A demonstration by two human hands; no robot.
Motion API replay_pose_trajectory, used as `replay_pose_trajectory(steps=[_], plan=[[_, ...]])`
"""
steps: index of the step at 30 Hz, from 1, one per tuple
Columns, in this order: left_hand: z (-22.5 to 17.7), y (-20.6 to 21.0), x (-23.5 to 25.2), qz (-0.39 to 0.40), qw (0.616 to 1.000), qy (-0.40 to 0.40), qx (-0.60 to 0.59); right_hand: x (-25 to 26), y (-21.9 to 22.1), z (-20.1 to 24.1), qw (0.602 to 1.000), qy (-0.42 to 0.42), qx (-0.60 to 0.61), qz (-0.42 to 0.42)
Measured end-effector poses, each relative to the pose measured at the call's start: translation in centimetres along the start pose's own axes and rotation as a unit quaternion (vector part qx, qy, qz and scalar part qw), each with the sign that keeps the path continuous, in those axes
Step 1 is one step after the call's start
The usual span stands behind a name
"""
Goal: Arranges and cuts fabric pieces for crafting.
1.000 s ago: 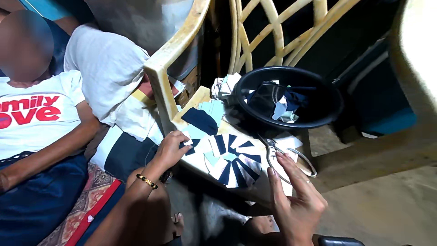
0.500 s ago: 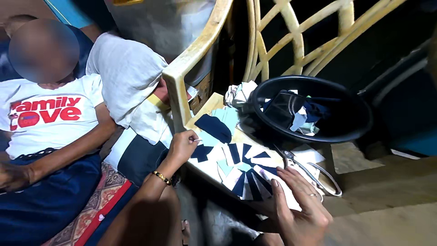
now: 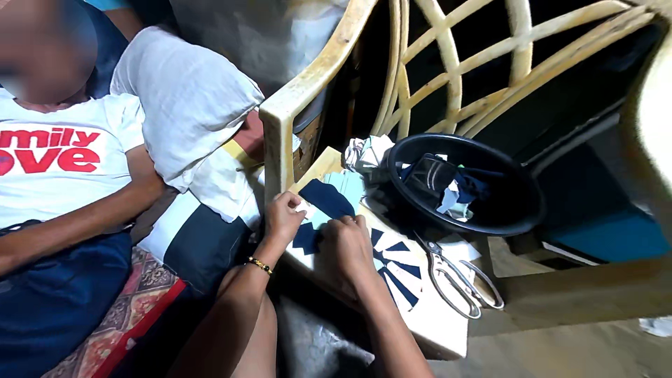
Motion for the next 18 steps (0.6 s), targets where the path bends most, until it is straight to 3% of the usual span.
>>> replay_pose_trajectory(steps=[4, 6, 9, 12, 18], plan=[[-0.2, -0.6, -0.4, -0.017, 1.000, 0.019, -0.004, 0.6, 1.5, -0.7, 0.995, 0.046, 0.002, 0.086], [-0.8, -1.1, -1.1, -0.025, 0.996, 0.067, -0.050, 0.6, 1.7, -0.7, 0.994, 0.047, 0.025, 0.097], [-2.4, -0.5, -2.6, 0.077, 0.970, 0.169, -0.155, 0.6, 0.4, -0.1, 0.992, 0.010, 0.108, 0.058], [-3.0, 0.5, -3.9, 0.183, 0.949, 0.192, -0.171, 0.4, -1.2, -0.1, 0.980, -0.002, 0.196, 0.026], [-2.9, 0.0, -4.1, 0.191, 0.953, 0.144, -0.185, 0.2, -3.5, -1.8, 0.954, 0.048, 0.293, -0.033]])
Point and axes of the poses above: each hand's wrist, its own x-axis towards the middle knuckle, its own y-axis out of the palm, z = x × y, the point moved 9 cm from there along x, towards the middle knuckle, and after that the axes turned 13 degrees about -z, right-handed, at the moved point
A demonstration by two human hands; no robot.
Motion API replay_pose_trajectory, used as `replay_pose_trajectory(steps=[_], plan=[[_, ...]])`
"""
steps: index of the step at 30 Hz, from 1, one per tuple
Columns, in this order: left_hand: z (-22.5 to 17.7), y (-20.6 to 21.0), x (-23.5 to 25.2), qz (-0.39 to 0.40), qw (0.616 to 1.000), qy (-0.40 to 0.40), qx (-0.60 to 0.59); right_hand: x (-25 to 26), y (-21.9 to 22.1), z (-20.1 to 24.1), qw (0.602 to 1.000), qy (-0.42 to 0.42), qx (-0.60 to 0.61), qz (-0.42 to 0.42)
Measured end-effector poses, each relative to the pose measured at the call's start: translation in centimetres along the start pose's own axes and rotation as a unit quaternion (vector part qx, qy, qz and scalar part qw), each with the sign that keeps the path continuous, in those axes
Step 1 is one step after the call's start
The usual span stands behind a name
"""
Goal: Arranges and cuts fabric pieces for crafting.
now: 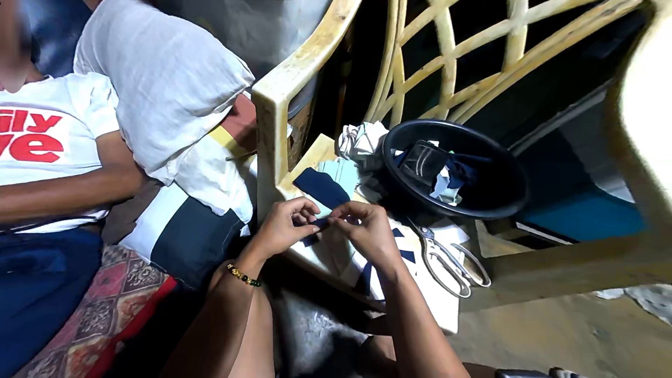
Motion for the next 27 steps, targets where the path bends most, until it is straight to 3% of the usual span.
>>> replay_pose_trajectory(steps=[7, 14, 27], plan=[[-0.9, 3.3, -1.9, 0.108, 0.985, -0.058, -0.119, -2.4, -3.4, -0.4, 0.999, -0.049, 0.000, 0.006], [-0.3, 6.8, -3.9, 0.174, 0.964, -0.195, -0.038, -5.0, -5.1, -2.6, 0.998, -0.014, -0.067, -0.008], [0.0, 6.6, -3.0, 0.089, 0.978, -0.114, 0.148, -5.0, -4.9, -4.7, 0.992, -0.001, -0.111, -0.067]])
Point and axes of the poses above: each hand's wrist, its own x-axis towards the middle knuckle, its own y-axis out of the palm, z = x × y, the point moved 9 cm from there along x, towards the middle knuckle, and after that the axes turned 13 degrees about -z, right-handed, at the moved point
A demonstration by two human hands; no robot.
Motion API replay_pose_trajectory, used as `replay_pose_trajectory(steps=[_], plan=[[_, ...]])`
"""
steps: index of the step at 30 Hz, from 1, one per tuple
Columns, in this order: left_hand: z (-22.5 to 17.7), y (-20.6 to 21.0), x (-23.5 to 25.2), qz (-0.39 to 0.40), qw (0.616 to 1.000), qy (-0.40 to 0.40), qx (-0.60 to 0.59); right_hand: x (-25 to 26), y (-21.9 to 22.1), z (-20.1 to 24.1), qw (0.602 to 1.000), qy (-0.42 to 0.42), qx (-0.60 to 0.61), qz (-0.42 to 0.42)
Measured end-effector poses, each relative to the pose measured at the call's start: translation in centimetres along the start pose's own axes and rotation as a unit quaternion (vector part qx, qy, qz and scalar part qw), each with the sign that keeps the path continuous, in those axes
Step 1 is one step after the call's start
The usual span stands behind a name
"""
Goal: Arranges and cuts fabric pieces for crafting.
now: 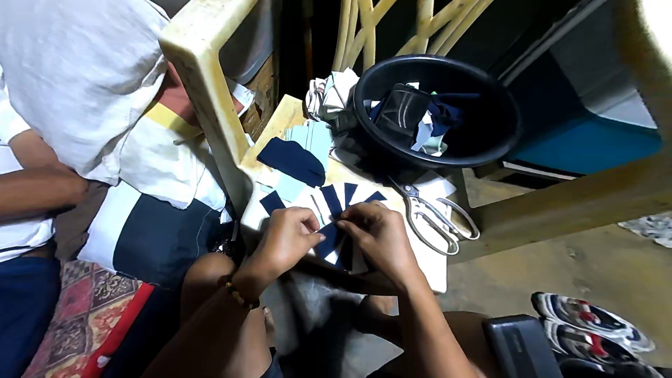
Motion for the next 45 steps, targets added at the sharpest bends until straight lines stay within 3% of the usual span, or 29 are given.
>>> replay_pose_trajectory(steps=[25, 45], plan=[[0.7, -0.4, 0.3, 0.003, 0.998, -0.047, -0.034, 0.1, 0.4, -0.6, 1.000, 0.002, -0.002, -0.003], [1.0, -2.0, 0.8, -0.060, 0.998, -0.001, -0.023, 0.1, 0.4, -0.9, 1.000, 0.000, -0.006, -0.006]])
Point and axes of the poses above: each hand's wrist, its own x-axis towards the middle knuckle, its own y-axis out of the palm, z = x × y, the point moved 9 cm from there along x, towards the middle knuckle, and after that the axes turned 13 degrees about -z, right-handed, at the moved point
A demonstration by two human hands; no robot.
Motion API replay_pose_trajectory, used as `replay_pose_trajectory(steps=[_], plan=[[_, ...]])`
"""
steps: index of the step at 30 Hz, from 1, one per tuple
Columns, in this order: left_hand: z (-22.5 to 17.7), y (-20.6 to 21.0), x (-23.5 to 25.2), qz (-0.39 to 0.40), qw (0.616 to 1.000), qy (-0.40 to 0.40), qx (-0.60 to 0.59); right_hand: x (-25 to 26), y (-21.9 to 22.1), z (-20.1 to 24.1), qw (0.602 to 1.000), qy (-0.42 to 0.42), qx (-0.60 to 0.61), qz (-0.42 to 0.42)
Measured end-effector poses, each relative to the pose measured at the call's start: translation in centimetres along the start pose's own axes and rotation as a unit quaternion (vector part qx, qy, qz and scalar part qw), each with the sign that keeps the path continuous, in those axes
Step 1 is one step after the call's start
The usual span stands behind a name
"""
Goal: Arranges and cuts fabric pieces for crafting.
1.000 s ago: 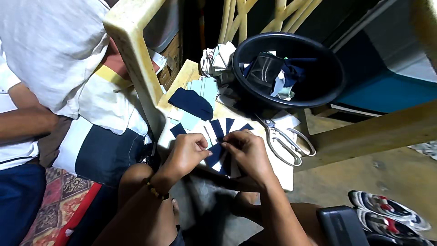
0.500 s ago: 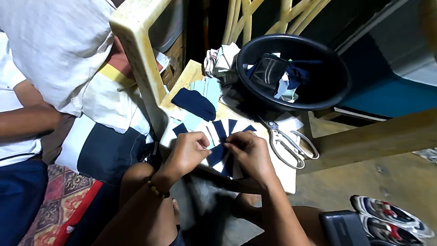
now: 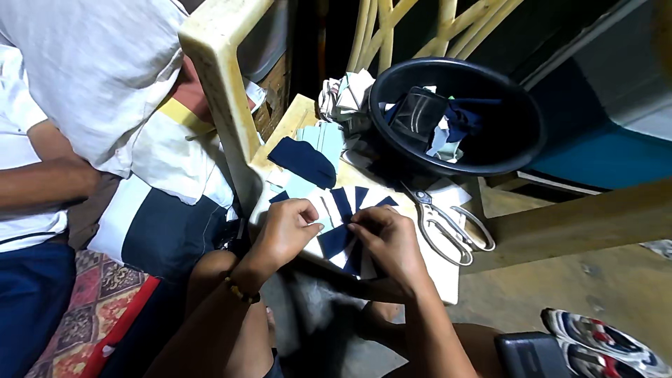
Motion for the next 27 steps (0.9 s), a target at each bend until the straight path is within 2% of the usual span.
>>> replay_pose_trajectory(steps=[3, 9, 15, 19, 22, 24, 27], plan=[[-0.2, -0.2, 0.0, 0.005, 0.999, 0.039, 0.011, 0.0, 0.0, 0.1, 1.000, -0.003, -0.001, 0.001], [-0.9, 1.9, -0.9, 0.123, 0.983, 0.124, 0.054, 0.1, 0.1, 0.1, 1.000, -0.006, 0.001, 0.006], [-1.0, 2.3, -1.0, 0.132, 0.979, 0.125, 0.097, 0.0, 0.2, 0.3, 0.999, -0.024, -0.022, 0.002], [-1.1, 2.3, -1.0, 0.127, 0.979, 0.127, 0.099, -0.3, -0.5, 1.5, 0.991, -0.098, -0.076, -0.055], [-1.0, 2.2, -1.1, 0.128, 0.978, 0.125, 0.103, -1.7, -0.8, 3.7, 0.982, -0.152, -0.071, -0.086], [-1.2, 2.3, -1.1, 0.132, 0.978, 0.125, 0.106, -2.9, 0.0, 4.8, 0.979, -0.177, -0.063, -0.074], [-1.5, 2.3, -1.2, 0.145, 0.975, 0.124, 0.112, -3.8, 1.7, 4.8, 0.980, -0.170, -0.091, -0.044]])
Point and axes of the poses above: each hand's wrist, its own x-axis towards the middle knuckle, its own y-axis out of the palm, z = x × y, the point moved 9 cm from there along x, towards the middle knuckle, and after that the axes turned 13 degrees about -z, right-handed, at the moved point
